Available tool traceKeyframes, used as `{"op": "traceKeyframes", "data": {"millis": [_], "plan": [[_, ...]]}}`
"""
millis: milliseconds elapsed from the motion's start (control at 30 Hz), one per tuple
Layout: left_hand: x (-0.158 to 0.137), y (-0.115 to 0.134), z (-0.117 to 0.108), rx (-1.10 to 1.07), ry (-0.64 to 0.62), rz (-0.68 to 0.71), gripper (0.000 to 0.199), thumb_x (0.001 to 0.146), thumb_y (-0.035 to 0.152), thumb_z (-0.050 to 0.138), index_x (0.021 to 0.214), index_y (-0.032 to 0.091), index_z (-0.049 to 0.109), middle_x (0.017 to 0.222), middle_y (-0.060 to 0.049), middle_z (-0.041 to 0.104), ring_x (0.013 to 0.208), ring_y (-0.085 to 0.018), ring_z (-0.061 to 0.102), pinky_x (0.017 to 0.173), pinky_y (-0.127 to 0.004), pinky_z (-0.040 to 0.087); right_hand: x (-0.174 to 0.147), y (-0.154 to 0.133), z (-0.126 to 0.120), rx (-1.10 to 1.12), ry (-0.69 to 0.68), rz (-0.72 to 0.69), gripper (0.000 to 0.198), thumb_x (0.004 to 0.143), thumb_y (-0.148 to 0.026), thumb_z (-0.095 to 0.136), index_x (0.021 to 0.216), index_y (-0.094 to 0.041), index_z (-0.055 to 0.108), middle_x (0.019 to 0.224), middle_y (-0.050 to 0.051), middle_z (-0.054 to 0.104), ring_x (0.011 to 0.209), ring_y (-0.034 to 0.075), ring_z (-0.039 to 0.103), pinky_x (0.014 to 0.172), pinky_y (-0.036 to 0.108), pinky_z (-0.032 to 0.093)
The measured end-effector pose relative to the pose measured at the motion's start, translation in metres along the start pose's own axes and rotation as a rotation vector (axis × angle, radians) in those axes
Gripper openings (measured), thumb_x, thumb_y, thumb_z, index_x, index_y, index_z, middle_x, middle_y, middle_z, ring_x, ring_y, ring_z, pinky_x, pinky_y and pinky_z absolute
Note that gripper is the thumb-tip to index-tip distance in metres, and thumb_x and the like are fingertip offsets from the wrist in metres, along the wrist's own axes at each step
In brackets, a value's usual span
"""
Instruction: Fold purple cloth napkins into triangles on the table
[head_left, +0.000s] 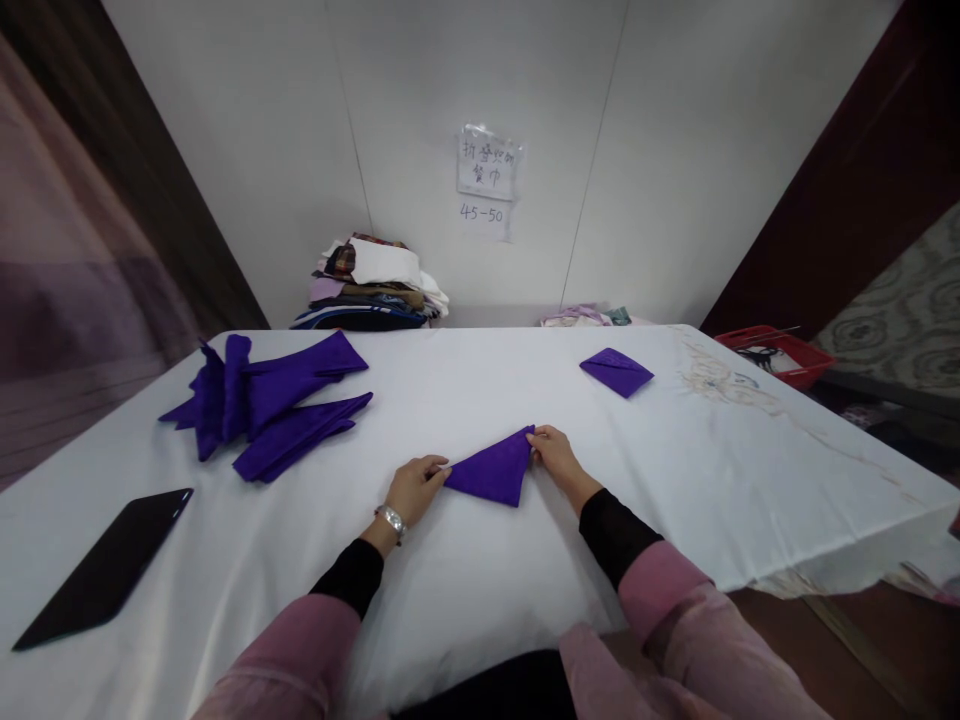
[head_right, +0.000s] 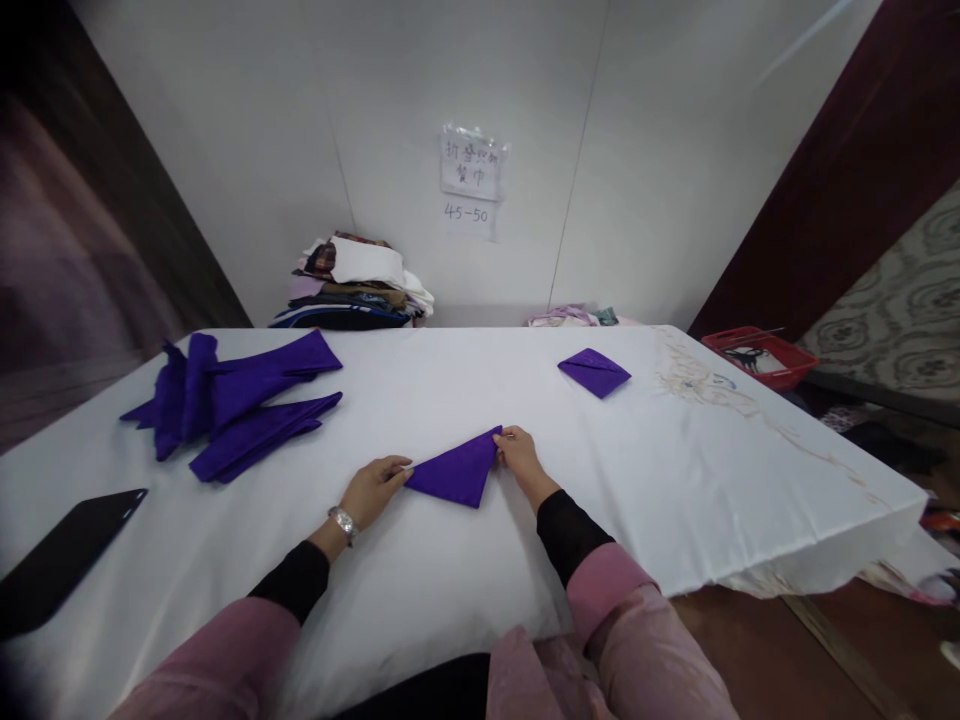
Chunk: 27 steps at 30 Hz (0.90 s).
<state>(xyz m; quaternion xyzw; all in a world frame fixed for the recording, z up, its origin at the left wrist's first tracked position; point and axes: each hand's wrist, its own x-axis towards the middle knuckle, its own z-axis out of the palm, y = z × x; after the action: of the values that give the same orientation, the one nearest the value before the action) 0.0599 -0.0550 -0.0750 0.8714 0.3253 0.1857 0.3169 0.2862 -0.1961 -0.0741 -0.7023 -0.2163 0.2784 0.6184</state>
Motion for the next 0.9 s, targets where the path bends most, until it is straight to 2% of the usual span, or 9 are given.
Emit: {"op": "traceKeyframes", "data": {"millis": [233, 367, 500, 667, 900], "plan": [[-0.003, -0.006, 0.002, -0.044, 0.023, 0.005, 0.025, 0.075, 0.039, 0.052, 0.09, 0.023, 0.066, 0.081, 0.0, 0.067, 0.08, -0.018, 0.062, 0.076, -0.031, 0.049, -0.017, -0.008, 0.002, -0.033, -0.053, -0.086, 0.014, 0.061, -0.031, 0.059, 0.061, -0.019, 0.051, 0.046, -0.008, 0.046, 0.042, 0.009, 0.042, 0.044, 0.022, 0.032], [-0.004, -0.006, 0.001, -0.056, 0.029, 0.0, 0.027, 0.073, 0.041, 0.053, 0.088, 0.024, 0.067, 0.08, 0.0, 0.067, 0.079, -0.018, 0.063, 0.076, -0.031, 0.049, -0.021, -0.012, -0.004, -0.034, -0.043, -0.089, 0.015, 0.062, -0.032, 0.059, 0.062, -0.019, 0.052, 0.048, -0.008, 0.045, 0.045, 0.008, 0.041, 0.046, 0.022, 0.032], [-0.004, -0.001, 0.0, -0.044, 0.03, -0.036, 0.028, 0.074, 0.043, 0.051, 0.087, 0.024, 0.067, 0.08, 0.0, 0.067, 0.078, -0.019, 0.063, 0.075, -0.031, 0.05, -0.01, -0.012, -0.006, -0.051, -0.043, -0.063, 0.016, 0.062, -0.033, 0.058, 0.065, -0.019, 0.053, 0.046, -0.007, 0.044, 0.044, 0.009, 0.04, 0.044, 0.022, 0.03], [-0.002, 0.0, 0.003, -0.05, 0.055, -0.083, 0.032, 0.074, 0.045, 0.05, 0.089, 0.022, 0.066, 0.08, -0.001, 0.068, 0.077, -0.019, 0.063, 0.074, -0.031, 0.05, 0.011, -0.008, -0.001, -0.103, -0.007, -0.067, 0.021, 0.062, -0.028, 0.057, 0.079, -0.018, 0.053, 0.052, -0.007, 0.047, 0.046, 0.01, 0.044, 0.047, 0.023, 0.035], [0.002, 0.0, 0.008, 0.013, 0.082, -0.092, 0.028, 0.076, 0.041, 0.049, 0.088, 0.023, 0.067, 0.078, 0.0, 0.068, 0.077, -0.018, 0.063, 0.073, -0.029, 0.048, 0.031, -0.001, 0.001, -0.289, 0.012, -0.106, 0.025, 0.065, -0.025, 0.055, 0.09, -0.02, 0.054, 0.061, -0.005, 0.054, 0.055, 0.013, 0.051, 0.053, 0.025, 0.039]]}}
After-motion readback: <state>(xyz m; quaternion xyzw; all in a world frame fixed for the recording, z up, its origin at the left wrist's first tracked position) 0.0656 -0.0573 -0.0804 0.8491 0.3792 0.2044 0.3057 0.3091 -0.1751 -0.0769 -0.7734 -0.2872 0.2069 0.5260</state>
